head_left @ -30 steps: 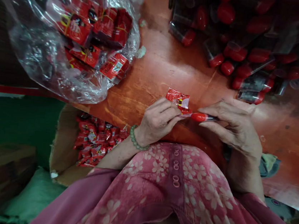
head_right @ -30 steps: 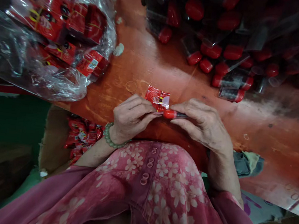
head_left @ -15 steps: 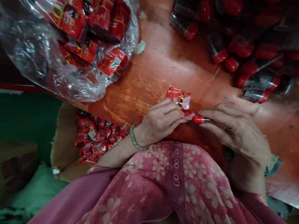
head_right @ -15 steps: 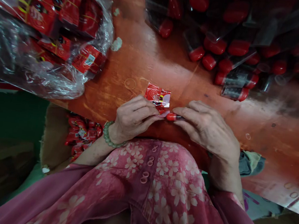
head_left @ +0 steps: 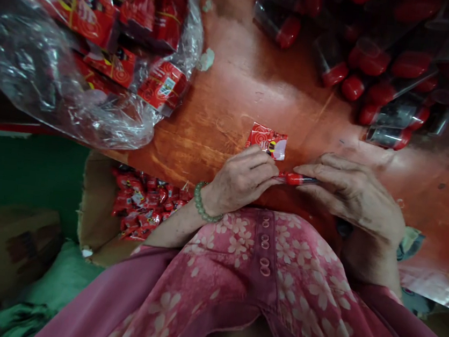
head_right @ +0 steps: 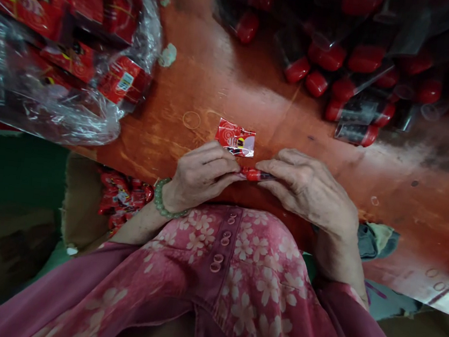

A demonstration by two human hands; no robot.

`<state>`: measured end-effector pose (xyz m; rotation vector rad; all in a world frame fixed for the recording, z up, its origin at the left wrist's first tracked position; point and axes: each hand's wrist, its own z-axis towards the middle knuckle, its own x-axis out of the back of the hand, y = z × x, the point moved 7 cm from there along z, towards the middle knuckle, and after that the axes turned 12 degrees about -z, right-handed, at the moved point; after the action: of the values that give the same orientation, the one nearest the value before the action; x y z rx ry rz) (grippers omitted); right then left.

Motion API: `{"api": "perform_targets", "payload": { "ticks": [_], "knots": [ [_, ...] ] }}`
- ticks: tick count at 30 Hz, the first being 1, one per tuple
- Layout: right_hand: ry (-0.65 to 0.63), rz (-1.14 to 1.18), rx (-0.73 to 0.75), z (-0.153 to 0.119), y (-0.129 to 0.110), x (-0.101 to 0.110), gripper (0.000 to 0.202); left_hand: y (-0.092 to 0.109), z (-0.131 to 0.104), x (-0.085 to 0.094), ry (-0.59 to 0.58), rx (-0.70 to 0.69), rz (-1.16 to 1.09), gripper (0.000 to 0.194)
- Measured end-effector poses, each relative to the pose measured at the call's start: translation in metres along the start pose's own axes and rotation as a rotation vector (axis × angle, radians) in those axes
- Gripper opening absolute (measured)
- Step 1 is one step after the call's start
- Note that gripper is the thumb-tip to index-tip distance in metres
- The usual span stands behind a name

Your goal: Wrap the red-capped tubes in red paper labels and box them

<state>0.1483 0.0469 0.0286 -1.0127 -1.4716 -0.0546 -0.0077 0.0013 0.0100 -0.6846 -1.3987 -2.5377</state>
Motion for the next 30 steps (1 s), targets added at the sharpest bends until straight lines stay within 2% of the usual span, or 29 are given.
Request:
{"api": "perform_targets", "payload": {
  "ticks": [6,10,15,20,23,26,30],
  "knots": [
    [-0.154,-0.071,-0.037,0.000,0.005,-0.011,0.033,-0.006,-0.001,-0.006,-0.070,0.062,-0.015,0.024],
    [-0.147,-0.076,-0.052,-0.002,0.008,-0.004,0.030,-0.015,-0.003,-0.008,-0.085,0.154,-0.121,0.024],
    [-0.173,-0.092,-0.045,-0.002,0.006,0.001,0.027,-0.019,-0.003,-0.011,-0.119,0.197,-0.184,0.024],
    [-0.285,-0.166,-0.093,0.004,0.001,-0.008,0.017,-0.021,-0.004,-0.017,-0.196,0.219,-0.130,0.025],
    [-0.367,-0.217,-0.104,0.008,-0.004,-0.013,0.018,-0.021,-0.006,-0.021,-0.251,0.220,-0.070,0.027],
    [-0.356,-0.216,-0.062,0.013,-0.009,-0.012,0.021,-0.019,-0.007,-0.025,-0.284,0.205,-0.059,0.026],
    [-0.260,-0.172,-0.002,0.019,-0.008,-0.006,0.021,-0.020,-0.005,-0.022,-0.268,0.244,-0.155,0.018]
  ]
}}
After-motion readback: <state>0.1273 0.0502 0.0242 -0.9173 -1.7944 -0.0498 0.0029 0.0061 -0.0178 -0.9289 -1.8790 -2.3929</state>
